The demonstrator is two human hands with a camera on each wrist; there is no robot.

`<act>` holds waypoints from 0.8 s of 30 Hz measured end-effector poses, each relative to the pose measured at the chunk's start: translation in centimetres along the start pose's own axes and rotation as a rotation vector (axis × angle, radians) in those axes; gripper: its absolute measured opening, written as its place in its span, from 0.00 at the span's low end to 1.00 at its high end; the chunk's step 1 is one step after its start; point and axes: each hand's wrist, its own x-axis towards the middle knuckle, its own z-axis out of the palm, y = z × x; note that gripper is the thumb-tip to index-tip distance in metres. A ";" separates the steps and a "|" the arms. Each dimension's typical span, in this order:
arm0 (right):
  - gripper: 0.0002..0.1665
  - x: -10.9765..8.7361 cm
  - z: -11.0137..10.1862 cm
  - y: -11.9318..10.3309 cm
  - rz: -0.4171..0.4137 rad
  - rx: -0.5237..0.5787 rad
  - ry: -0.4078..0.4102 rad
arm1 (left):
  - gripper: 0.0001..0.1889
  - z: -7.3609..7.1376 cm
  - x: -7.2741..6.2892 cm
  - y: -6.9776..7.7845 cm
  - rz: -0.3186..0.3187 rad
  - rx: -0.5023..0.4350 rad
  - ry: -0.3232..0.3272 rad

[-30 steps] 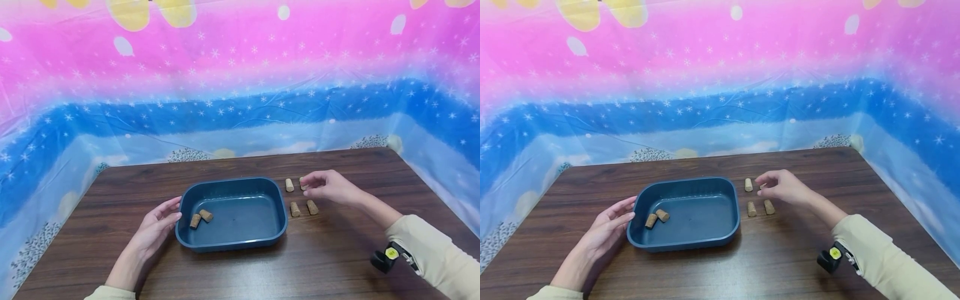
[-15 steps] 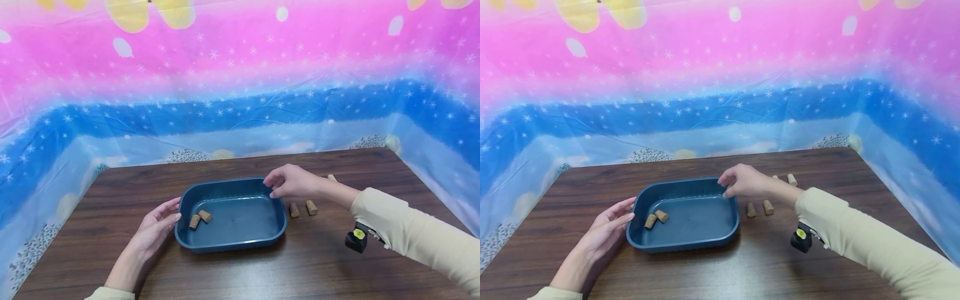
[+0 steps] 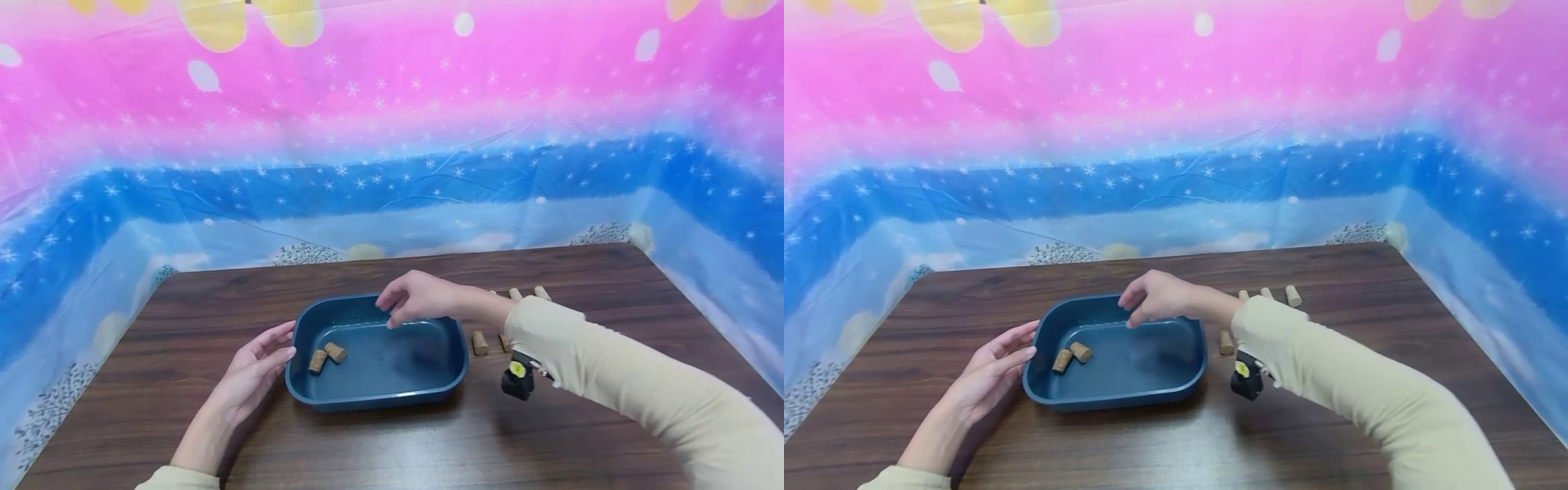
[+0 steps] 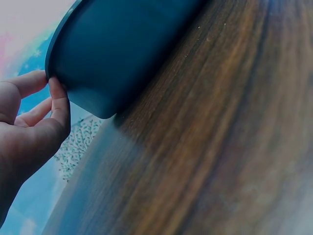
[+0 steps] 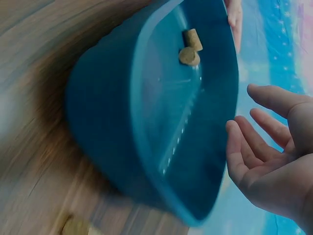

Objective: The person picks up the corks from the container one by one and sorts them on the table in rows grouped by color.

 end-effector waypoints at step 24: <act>0.21 6.5 5.3 -2.1 0.034 0.052 -0.119 | 0.31 -0.2 0.0 0.0 -0.019 -0.006 0.002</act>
